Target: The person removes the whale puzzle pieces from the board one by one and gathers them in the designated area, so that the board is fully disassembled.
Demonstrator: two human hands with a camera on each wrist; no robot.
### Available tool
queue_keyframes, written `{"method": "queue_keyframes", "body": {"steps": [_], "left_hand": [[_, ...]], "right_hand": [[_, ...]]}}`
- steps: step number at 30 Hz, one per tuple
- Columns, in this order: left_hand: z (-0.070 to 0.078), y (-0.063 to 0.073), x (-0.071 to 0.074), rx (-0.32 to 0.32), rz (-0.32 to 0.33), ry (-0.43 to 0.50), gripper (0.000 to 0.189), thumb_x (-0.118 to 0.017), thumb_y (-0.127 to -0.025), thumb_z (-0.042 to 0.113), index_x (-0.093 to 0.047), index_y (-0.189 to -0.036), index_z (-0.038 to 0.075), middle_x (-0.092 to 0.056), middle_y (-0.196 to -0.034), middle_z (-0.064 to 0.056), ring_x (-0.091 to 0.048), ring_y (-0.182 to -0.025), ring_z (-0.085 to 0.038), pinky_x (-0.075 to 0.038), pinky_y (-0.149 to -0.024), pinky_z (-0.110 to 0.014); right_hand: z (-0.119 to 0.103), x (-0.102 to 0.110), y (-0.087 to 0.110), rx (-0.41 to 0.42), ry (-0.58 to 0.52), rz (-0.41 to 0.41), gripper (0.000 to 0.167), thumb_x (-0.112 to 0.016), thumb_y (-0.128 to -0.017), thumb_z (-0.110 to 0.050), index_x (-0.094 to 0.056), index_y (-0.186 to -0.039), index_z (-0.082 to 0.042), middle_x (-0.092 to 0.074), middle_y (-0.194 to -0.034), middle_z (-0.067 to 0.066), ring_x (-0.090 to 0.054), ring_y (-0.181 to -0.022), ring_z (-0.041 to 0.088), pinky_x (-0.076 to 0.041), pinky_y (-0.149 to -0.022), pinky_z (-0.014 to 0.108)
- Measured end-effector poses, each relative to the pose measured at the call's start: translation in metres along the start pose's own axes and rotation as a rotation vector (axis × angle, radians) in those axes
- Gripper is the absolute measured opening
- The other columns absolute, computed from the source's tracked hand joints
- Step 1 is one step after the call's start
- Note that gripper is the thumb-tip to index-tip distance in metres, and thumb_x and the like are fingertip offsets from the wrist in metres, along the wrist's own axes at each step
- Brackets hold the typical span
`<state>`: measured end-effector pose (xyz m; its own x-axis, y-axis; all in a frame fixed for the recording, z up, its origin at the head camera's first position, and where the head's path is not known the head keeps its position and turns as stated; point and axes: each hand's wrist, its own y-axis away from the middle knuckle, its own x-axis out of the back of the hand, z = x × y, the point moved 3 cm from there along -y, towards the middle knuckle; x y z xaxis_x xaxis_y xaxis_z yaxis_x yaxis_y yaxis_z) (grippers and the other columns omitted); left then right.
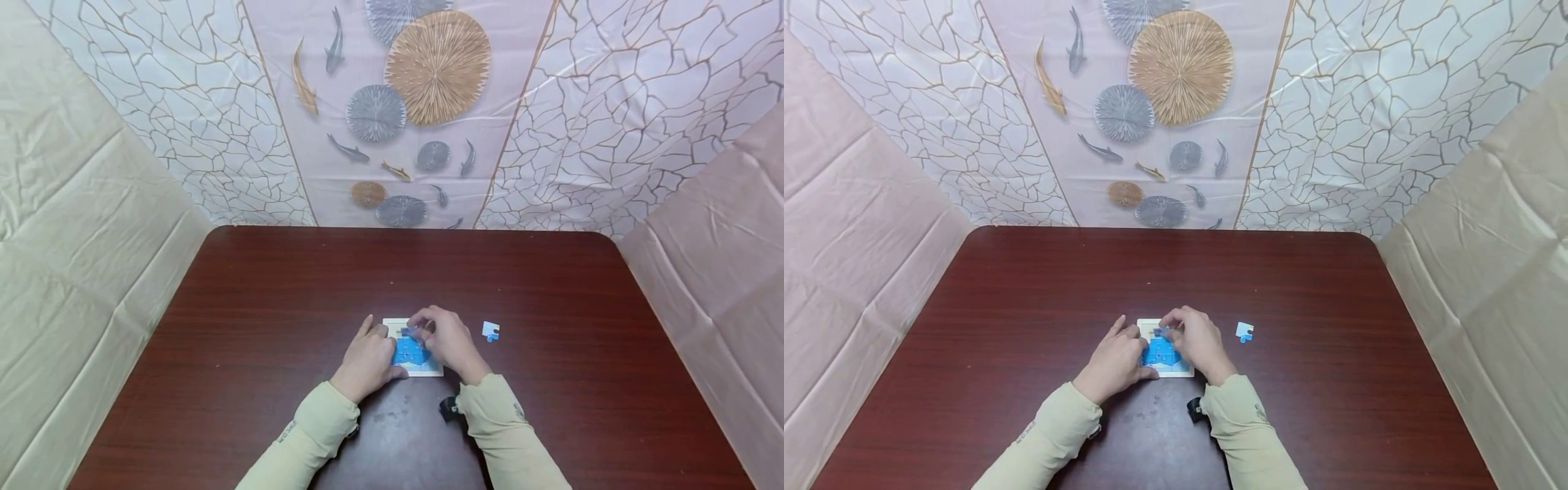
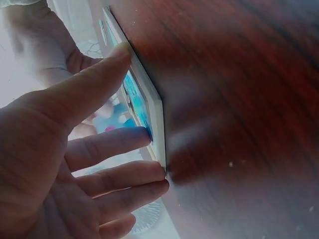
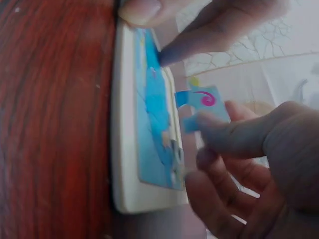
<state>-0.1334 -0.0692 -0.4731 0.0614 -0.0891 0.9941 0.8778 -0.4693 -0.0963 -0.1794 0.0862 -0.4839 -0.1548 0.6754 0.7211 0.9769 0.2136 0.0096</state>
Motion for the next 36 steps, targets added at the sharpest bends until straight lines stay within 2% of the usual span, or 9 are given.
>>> {"method": "queue_keyframes", "body": {"steps": [4, 7, 10, 12, 16, 19, 25, 31, 36], "left_hand": [[-0.001, 0.000, -0.001, 0.008, -0.019, 0.013, 0.042, -0.081, -0.069, 0.053, -0.067, -0.073, 0.013, -0.056, -0.078, -0.002, -0.059, -0.097, -0.022, -0.030, -0.114, -0.046], [-0.001, -0.001, -0.003, 0.008, -0.030, 0.019, 0.042, -0.081, -0.070, 0.053, -0.067, -0.074, 0.014, -0.055, -0.078, -0.001, -0.059, -0.096, -0.021, -0.028, -0.115, -0.046], [-0.001, -0.001, -0.004, 0.009, -0.033, 0.015, 0.041, -0.080, -0.071, 0.053, -0.067, -0.073, 0.014, -0.054, -0.076, -0.001, -0.058, -0.095, -0.021, -0.028, -0.115, -0.046], [-0.002, -0.001, -0.004, 0.013, -0.033, 0.012, 0.041, -0.080, -0.071, 0.053, -0.067, -0.072, 0.014, -0.054, -0.076, 0.000, -0.058, -0.094, -0.020, -0.028, -0.115, -0.046], [-0.002, 0.000, -0.004, 0.012, -0.027, 0.008, 0.042, -0.081, -0.070, 0.054, -0.067, -0.072, 0.014, -0.054, -0.076, -0.001, -0.058, -0.094, -0.020, -0.028, -0.115, -0.046], [-0.002, -0.001, -0.004, 0.005, -0.019, 0.004, 0.043, -0.081, -0.070, 0.054, -0.066, -0.072, 0.014, -0.053, -0.076, -0.001, -0.058, -0.093, -0.020, -0.029, -0.115, -0.046], [-0.002, 0.000, -0.004, 0.001, -0.008, 0.006, 0.043, -0.081, -0.069, 0.054, -0.066, -0.070, 0.014, -0.054, -0.075, -0.001, -0.058, -0.091, -0.020, -0.030, -0.114, -0.046], [-0.003, 0.001, -0.004, 0.005, -0.005, 0.006, 0.043, -0.082, -0.069, 0.053, -0.065, -0.069, 0.014, -0.054, -0.076, -0.001, -0.058, -0.090, -0.020, -0.031, -0.114, -0.046], [-0.003, 0.000, -0.004, -0.001, 0.006, 0.010, 0.043, -0.081, -0.069, 0.054, -0.065, -0.069, 0.014, -0.054, -0.076, -0.001, -0.058, -0.091, -0.020, -0.031, -0.114, -0.046]], "right_hand": [[0.006, 0.017, 0.000, 0.006, -0.112, 0.074, 0.016, -0.073, -0.086, -0.010, -0.070, -0.101, -0.017, -0.064, -0.083, -0.003, -0.057, -0.071, 0.014, -0.050, -0.058, 0.028], [0.012, 0.042, 0.001, 0.023, -0.151, 0.164, 0.015, -0.073, -0.087, -0.013, -0.070, -0.101, -0.014, -0.065, -0.082, 0.001, -0.057, -0.070, 0.018, -0.050, -0.058, 0.028], [0.021, 0.070, 0.006, 0.026, -0.166, 0.209, 0.015, -0.073, -0.088, -0.015, -0.070, -0.102, -0.013, -0.066, -0.083, 0.004, -0.057, -0.067, 0.020, -0.050, -0.054, 0.027], [0.028, 0.087, 0.010, 0.019, -0.141, 0.206, 0.015, -0.071, -0.089, -0.017, -0.070, -0.104, -0.013, -0.067, -0.085, 0.005, -0.056, -0.065, 0.021, -0.048, -0.052, 0.027], [0.047, 0.115, 0.021, -0.016, -0.040, 0.186, 0.019, -0.068, -0.092, -0.020, -0.072, -0.108, -0.011, -0.069, -0.090, 0.007, -0.054, -0.069, 0.022, -0.045, -0.057, 0.028], [0.064, 0.129, 0.029, -0.082, 0.024, 0.189, 0.024, -0.067, -0.093, -0.024, -0.071, -0.111, -0.008, -0.069, -0.089, 0.008, -0.053, -0.073, 0.022, -0.044, -0.060, 0.029], [0.092, 0.136, 0.040, -0.257, 0.051, 0.170, 0.028, -0.066, -0.093, -0.022, -0.068, -0.114, -0.004, -0.067, -0.087, 0.013, -0.053, -0.072, 0.023, -0.044, -0.057, 0.030], [0.108, 0.130, 0.041, -0.332, 0.065, 0.133, 0.027, -0.070, -0.089, -0.020, -0.068, -0.106, 0.000, -0.069, -0.085, 0.011, -0.059, -0.076, 0.023, -0.046, -0.062, 0.031], [0.116, 0.130, 0.042, -0.413, 0.116, 0.090, 0.027, -0.068, -0.090, -0.024, -0.068, -0.107, -0.004, -0.068, -0.090, 0.010, -0.060, -0.084, 0.029, -0.046, -0.065, 0.042]]}}
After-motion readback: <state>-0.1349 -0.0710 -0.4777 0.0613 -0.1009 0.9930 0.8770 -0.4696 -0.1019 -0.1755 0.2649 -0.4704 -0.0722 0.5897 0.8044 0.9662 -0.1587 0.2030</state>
